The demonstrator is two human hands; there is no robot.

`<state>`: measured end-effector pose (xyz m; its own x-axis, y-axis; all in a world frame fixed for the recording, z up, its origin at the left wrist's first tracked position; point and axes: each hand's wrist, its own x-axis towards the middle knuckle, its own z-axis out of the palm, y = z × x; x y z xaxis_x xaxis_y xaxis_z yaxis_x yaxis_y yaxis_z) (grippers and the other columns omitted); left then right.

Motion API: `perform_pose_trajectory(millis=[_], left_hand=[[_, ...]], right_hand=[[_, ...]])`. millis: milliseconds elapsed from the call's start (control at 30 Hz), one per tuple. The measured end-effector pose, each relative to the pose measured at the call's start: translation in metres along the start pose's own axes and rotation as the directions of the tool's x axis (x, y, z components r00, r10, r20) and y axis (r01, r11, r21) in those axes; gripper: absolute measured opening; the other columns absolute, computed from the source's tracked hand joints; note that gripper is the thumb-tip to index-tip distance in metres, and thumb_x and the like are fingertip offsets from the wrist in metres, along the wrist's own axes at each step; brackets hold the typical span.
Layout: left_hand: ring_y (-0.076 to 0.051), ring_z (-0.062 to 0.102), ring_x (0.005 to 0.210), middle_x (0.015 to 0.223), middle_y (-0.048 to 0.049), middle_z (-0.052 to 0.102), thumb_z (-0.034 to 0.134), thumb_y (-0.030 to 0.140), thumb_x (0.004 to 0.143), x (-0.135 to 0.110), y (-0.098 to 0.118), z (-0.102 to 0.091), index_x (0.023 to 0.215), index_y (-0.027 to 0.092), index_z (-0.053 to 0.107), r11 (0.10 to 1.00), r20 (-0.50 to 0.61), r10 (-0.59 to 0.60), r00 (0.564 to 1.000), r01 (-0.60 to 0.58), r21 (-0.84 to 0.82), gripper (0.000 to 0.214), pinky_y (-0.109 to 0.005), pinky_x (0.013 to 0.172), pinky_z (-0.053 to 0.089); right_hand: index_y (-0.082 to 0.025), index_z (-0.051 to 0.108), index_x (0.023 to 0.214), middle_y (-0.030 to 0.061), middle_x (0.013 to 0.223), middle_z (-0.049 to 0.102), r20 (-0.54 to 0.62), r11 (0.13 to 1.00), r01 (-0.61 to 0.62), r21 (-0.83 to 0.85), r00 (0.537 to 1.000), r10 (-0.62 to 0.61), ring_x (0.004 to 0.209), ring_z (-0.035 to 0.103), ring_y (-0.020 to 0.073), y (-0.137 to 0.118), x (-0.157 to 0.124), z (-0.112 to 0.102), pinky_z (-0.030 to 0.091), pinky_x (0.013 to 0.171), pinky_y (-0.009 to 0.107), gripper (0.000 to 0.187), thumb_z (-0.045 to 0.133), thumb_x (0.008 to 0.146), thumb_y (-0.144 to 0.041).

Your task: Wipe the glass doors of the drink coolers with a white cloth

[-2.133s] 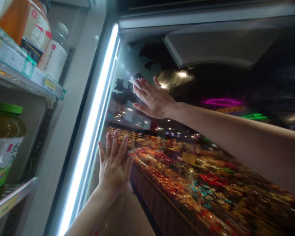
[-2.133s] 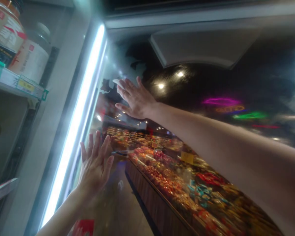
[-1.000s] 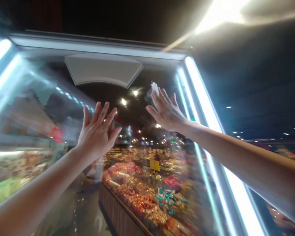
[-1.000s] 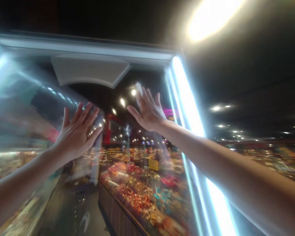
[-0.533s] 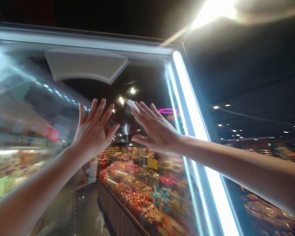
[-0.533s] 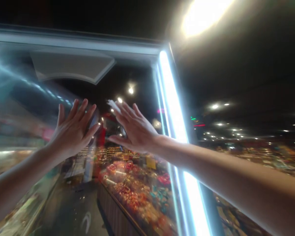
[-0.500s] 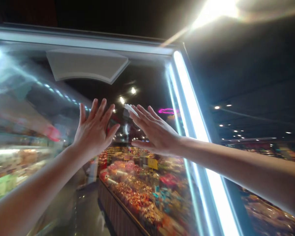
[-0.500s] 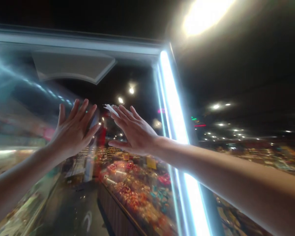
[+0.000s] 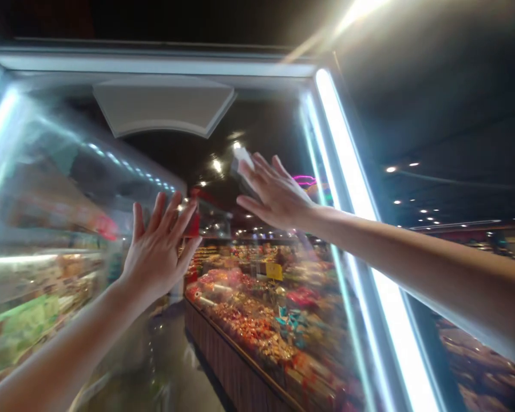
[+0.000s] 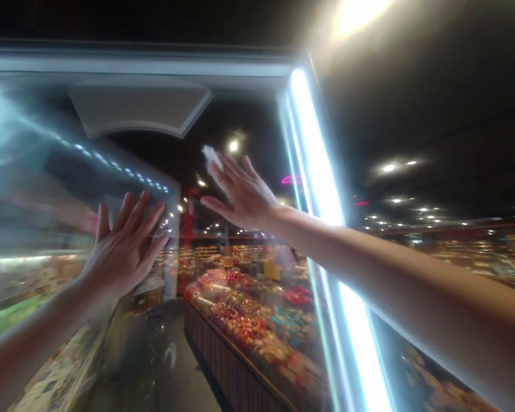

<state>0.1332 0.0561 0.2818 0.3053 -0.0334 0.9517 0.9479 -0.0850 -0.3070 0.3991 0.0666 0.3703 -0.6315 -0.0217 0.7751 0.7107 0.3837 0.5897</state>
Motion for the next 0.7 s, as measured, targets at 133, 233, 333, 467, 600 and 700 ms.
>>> perform_pose_trajectory(millis=[133,233,333,467,600,700], left_hand=[[-0.034,0.013,0.160,0.171,-0.0079,0.025,0.034,0.051,0.104,-0.020,-0.009,-0.004,0.162,0.029,0.027,1.000,0.013,0.000,1.000,0.000,-0.017,0.063,-0.067,0.129,0.007],[-0.034,0.011,0.161,0.172,-0.0080,0.023,0.036,0.048,0.104,-0.039,-0.018,-0.007,0.163,0.030,0.025,1.000,0.019,0.000,1.000,0.001,-0.018,0.063,-0.067,0.128,0.007],[-0.033,0.008,0.161,0.172,-0.0071,0.020,0.040,0.046,0.103,-0.060,-0.029,-0.012,0.164,0.032,0.021,1.000,0.033,0.004,0.999,-0.003,-0.028,0.065,-0.066,0.129,0.007],[-0.033,0.007,0.161,0.174,-0.0053,0.016,0.044,0.043,0.102,-0.091,-0.039,-0.017,0.164,0.037,0.014,0.998,0.052,-0.030,0.998,0.033,-0.054,0.069,-0.067,0.128,0.008],[-0.034,0.005,0.161,0.174,-0.0050,0.013,0.046,0.042,0.102,-0.119,-0.043,-0.024,0.165,0.037,0.008,0.996,0.098,-0.049,0.994,0.056,-0.065,0.073,-0.069,0.128,0.008],[-0.033,0.003,0.162,0.174,-0.0043,0.010,0.048,0.041,0.101,-0.134,-0.045,-0.029,0.165,0.037,0.007,0.996,0.135,-0.042,0.990,0.053,-0.076,0.076,-0.067,0.129,0.005]], right_hand=[[-0.019,-0.004,0.166,0.0092,0.174,0.006,-0.010,0.997,0.070,0.034,0.997,-0.070,0.161,0.002,0.0301,-0.027,-0.006,0.015,0.005,0.132,0.059,0.099,0.029,0.095,-0.080],[-0.015,-0.001,0.166,0.0123,0.173,0.011,0.077,0.951,0.300,0.081,0.949,-0.306,0.161,0.005,0.0281,-0.055,-0.018,0.025,0.010,0.133,0.054,0.107,0.035,0.091,-0.084],[-0.016,0.000,0.166,0.0114,0.173,0.009,0.033,0.987,0.156,0.032,0.987,-0.157,0.161,0.005,0.0311,-0.053,-0.012,0.023,0.011,0.132,0.057,0.097,0.032,0.097,-0.076],[-0.021,-0.008,0.166,0.0075,0.174,0.003,-0.046,0.999,-0.033,0.013,0.998,0.033,0.161,-0.001,0.0326,-0.070,-0.018,0.033,0.007,0.131,0.062,0.098,0.029,0.095,-0.079],[-0.020,0.002,0.167,0.0077,0.173,0.015,0.097,0.930,0.329,0.166,0.933,-0.347,0.162,0.007,0.0245,-0.129,-0.052,0.054,0.010,0.134,0.050,0.108,0.034,0.088,-0.087],[-0.016,0.010,0.166,0.0116,0.172,0.018,0.071,0.949,0.266,0.170,0.957,-0.281,0.161,0.010,0.0269,-0.139,-0.050,0.050,0.012,0.133,0.052,0.102,0.036,0.092,-0.081]])
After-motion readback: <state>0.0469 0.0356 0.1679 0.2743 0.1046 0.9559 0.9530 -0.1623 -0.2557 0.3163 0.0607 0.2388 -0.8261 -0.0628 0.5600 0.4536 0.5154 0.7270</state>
